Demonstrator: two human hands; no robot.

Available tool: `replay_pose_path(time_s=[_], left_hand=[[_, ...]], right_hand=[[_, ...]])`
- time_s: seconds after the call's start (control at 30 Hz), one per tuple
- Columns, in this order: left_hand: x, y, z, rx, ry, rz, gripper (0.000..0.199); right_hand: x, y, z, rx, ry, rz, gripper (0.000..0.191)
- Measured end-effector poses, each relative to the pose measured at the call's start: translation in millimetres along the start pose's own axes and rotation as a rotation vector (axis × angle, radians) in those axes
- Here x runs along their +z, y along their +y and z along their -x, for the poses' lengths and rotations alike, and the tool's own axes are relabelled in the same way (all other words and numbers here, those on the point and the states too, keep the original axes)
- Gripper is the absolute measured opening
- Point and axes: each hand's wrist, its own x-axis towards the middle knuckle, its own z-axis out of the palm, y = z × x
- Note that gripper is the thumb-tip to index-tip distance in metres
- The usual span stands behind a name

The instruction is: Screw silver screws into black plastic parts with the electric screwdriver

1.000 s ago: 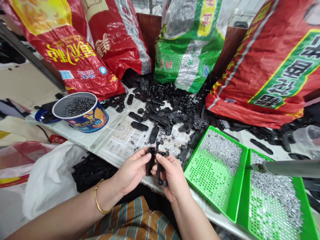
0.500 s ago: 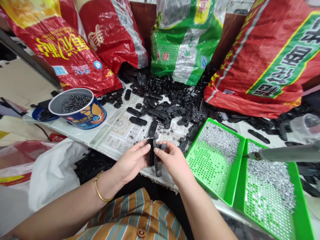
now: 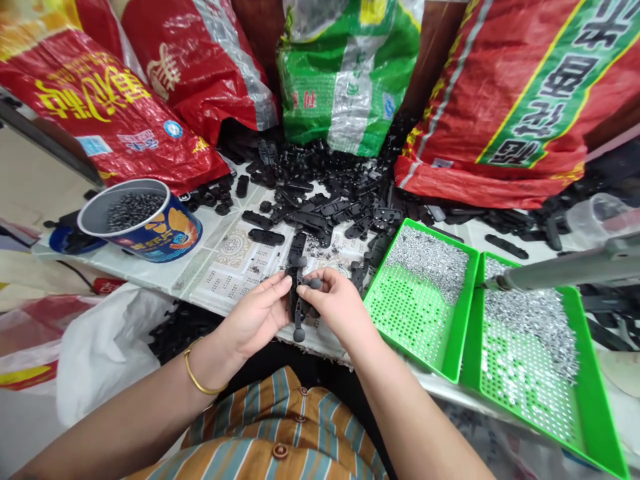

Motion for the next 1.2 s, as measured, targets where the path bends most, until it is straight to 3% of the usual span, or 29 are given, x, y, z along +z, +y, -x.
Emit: replay_pose_path(time_s=[0.43,0.6,0.7,0.8,0.93,1.2], left_hand=[[7.5,-1,-1,0.004,0.026,-0.005,0.015],[9.3,-2,2,0.035,-0.026,-0.108,0.029],[10.0,-3,3,0.053,0.022,-0.185,0.041],[11.5,-2,3,0.089,0.076,-0.202,0.038],[14.1,3,4,0.142,0.113,-0.190,0.038],[16.6,-1,5,0.259,0.099,-0.167,0.034]], right_hand=[[-3,3,-1,-0.015,-0.002,-0.116,0.027],[-3,5,-3,-0.029,0.010,-0.135,0.030],[-2,5,-2,-0.043,0.004,-0.132,0.029],[-4,4,4,-0.078,0.014,-0.107,0.029],[-9,8,20,-0.022,0.077,-0.147,0.030],[3,25,23,0.095,-0.004,-0.254,0.031]])
